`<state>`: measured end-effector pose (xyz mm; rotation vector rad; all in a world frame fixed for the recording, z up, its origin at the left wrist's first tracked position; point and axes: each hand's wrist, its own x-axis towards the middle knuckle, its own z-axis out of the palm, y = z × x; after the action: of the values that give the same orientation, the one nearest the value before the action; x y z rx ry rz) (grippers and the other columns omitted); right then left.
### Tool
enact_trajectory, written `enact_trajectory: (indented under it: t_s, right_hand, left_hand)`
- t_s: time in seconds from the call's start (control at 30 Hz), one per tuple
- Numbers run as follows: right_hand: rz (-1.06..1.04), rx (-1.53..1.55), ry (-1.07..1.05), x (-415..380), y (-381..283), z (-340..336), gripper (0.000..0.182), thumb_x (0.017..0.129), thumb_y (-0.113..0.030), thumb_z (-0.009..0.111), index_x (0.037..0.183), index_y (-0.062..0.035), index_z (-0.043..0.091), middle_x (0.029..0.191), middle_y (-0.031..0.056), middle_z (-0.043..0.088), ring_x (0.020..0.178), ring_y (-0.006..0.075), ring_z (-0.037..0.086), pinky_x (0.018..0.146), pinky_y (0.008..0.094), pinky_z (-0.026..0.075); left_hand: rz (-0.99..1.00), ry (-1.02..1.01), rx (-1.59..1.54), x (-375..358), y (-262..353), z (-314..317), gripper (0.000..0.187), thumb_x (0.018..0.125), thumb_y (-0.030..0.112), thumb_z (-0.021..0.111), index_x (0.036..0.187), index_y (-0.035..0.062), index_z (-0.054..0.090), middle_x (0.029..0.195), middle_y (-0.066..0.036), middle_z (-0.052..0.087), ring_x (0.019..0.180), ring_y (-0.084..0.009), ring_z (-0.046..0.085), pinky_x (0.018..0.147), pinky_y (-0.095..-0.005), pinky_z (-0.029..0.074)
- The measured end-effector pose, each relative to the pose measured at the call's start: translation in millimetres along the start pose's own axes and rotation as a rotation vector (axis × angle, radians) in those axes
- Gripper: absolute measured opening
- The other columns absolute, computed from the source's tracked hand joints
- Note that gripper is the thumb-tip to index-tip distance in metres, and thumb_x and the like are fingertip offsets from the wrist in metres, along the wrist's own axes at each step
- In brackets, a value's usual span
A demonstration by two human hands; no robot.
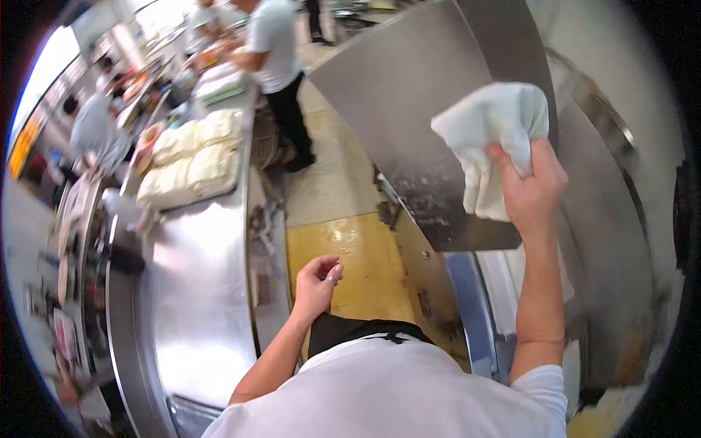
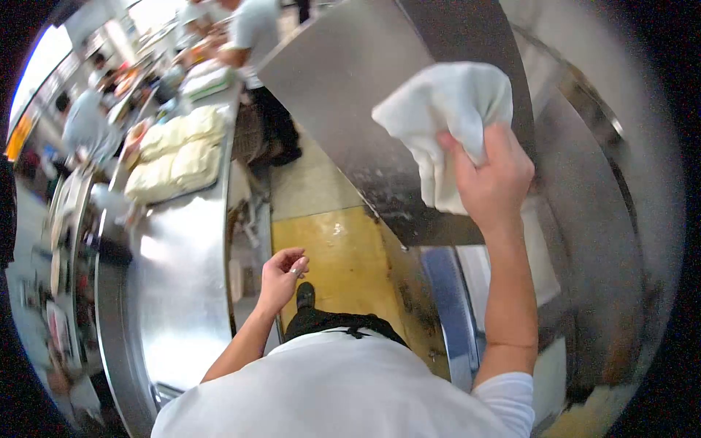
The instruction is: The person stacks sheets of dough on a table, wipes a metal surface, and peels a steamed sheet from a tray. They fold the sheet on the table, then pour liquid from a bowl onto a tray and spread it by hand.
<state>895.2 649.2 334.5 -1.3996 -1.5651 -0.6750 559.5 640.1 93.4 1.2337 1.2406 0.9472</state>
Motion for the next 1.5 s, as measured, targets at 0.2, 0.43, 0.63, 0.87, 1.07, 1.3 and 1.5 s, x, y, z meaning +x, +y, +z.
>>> enact_trajectory:
  t_s: [0.2, 0.43, 0.63, 0.87, 1.07, 1.3, 1.5]
  right_hand:
    - [-0.208, 0.234, -0.298, -7, -109, 155, 0.036, 0.075, -0.023, 0.086, 0.076, -0.0054, 0.055, 0.074, 0.0149, 0.057, 0.066, 0.0375, 0.061, 0.059, 0.0455, 0.049]
    - [-0.418, 0.564, -0.69, -66, -264, 346, 0.034, 0.078, -0.028, 0.082, 0.084, -0.0059, 0.057, 0.08, 0.0138, 0.062, 0.073, 0.0361, 0.066, 0.063, 0.0456, 0.053]
    - [-0.521, 0.759, -1.009, -121, -389, 431, 0.033, 0.083, -0.03, 0.079, 0.088, -0.0047, 0.058, 0.088, 0.0159, 0.067, 0.078, 0.0372, 0.069, 0.073, 0.0471, 0.056]
    - [-0.45, 0.81, -1.296, -139, -489, 494, 0.028, 0.084, -0.025, 0.076, 0.09, -0.0019, 0.062, 0.089, 0.0262, 0.068, 0.09, 0.047, 0.067, 0.079, 0.0526, 0.053]
    - [-0.445, 0.793, -1.33, -151, -526, 538, 0.034, 0.081, -0.029, 0.079, 0.094, -0.0015, 0.064, 0.094, 0.0269, 0.069, 0.094, 0.0471, 0.066, 0.081, 0.0528, 0.052]
    - [-0.402, 0.737, -1.387, -142, -554, 546, 0.037, 0.082, -0.031, 0.078, 0.102, -0.0024, 0.068, 0.106, 0.0241, 0.07, 0.103, 0.0419, 0.067, 0.089, 0.0502, 0.053]
    - [-0.157, 0.893, -1.104, -145, -516, 516, 0.039, 0.087, -0.031, 0.075, 0.109, 0.0, 0.065, 0.114, 0.0214, 0.063, 0.113, 0.0401, 0.059, 0.097, 0.0463, 0.049]
  left_hand:
    - [-0.028, 0.412, -0.189, 2, 2, -111, 0.028, 0.098, 0.009, 0.067, 0.124, -0.0011, 0.062, 0.091, -0.004, 0.066, 0.072, -0.0089, 0.062, 0.059, -0.0245, 0.051]
    - [0.026, 0.848, -0.276, -3, -29, -249, 0.034, 0.099, 0.007, 0.064, 0.131, 0.0015, 0.055, 0.087, -0.001, 0.059, 0.068, -0.0067, 0.057, 0.056, -0.0227, 0.049]
    - [0.032, 1.088, -0.204, -28, -55, -310, 0.036, 0.098, 0.002, 0.061, 0.133, -0.0016, 0.053, 0.09, -0.005, 0.061, 0.066, -0.008, 0.057, 0.056, -0.0221, 0.049]
    - [-0.012, 1.173, -0.211, -48, -72, -328, 0.036, 0.097, 0.0, 0.061, 0.133, -0.0022, 0.052, 0.089, -0.005, 0.061, 0.067, -0.0083, 0.057, 0.057, -0.0223, 0.049]
    - [-0.003, 1.167, -0.231, -47, -78, -331, 0.036, 0.097, 0.0, 0.061, 0.132, -0.0014, 0.053, 0.09, -0.004, 0.061, 0.067, -0.0084, 0.057, 0.058, -0.0226, 0.05]
    - [0.016, 1.104, -0.24, -28, -74, -331, 0.035, 0.097, 0.001, 0.062, 0.132, -0.0003, 0.054, 0.09, -0.004, 0.061, 0.068, -0.0081, 0.057, 0.059, -0.0227, 0.049]
    - [0.052, 0.928, -0.278, 1, -61, -321, 0.034, 0.098, 0.002, 0.062, 0.131, -0.0004, 0.055, 0.092, -0.003, 0.061, 0.069, -0.0079, 0.057, 0.06, -0.0224, 0.049]
